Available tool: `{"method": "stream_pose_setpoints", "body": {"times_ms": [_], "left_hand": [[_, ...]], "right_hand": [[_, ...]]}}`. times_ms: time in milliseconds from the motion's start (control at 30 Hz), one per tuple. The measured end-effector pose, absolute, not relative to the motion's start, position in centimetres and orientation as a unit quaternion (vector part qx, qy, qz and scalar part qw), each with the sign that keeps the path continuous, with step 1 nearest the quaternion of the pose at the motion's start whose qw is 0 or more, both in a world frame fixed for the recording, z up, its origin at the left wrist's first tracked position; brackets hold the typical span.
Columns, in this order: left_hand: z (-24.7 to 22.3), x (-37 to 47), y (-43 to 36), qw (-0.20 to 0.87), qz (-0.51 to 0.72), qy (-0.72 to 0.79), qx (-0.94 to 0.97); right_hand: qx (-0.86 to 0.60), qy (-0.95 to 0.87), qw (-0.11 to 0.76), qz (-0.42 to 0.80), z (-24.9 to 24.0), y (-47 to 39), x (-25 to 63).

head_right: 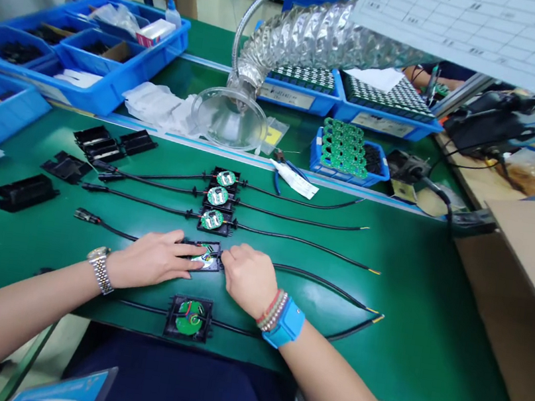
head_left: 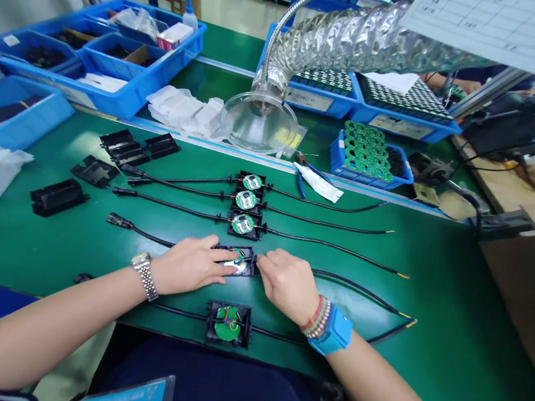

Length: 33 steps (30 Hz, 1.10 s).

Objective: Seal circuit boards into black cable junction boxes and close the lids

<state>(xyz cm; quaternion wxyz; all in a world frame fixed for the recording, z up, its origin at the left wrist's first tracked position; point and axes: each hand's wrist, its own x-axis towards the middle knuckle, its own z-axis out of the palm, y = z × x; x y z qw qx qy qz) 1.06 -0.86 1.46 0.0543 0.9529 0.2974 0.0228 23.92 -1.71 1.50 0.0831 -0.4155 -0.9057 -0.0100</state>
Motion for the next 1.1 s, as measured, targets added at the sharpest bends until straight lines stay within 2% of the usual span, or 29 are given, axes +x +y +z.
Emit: {"method": "stream_pose_setpoints", "body": {"times_ms": [233,367,500,700,1100], "left_hand": [[1.3,1.1,-0.9,0.064,0.014,0.298,0.952],[1.2,1.1,-0.8,0.063,0.021,0.294,0.954],[1.3,1.0,-0.8,0.050,0.032,0.283,0.957],[1.0,0.8,-1.2,0.040,0.033,0.292,0.955],[1.9,1.2,-1.1,0.059,0.001,0.305,0.951]], "right_hand": [[-0.299,-0.953,-0.019,0.031,2.3,0.4,24.2],[-0.312,-0.948,-0.051,0.030,2.3,0.4,23.6],[-0.351,-0.935,-0.024,0.046,1.6,-0.3,23.8],[-0.369,-0.910,0.171,0.081,0.7,-2.1,25.2],[-0.355,-0.927,0.096,0.073,0.7,-1.9,23.3]]}}
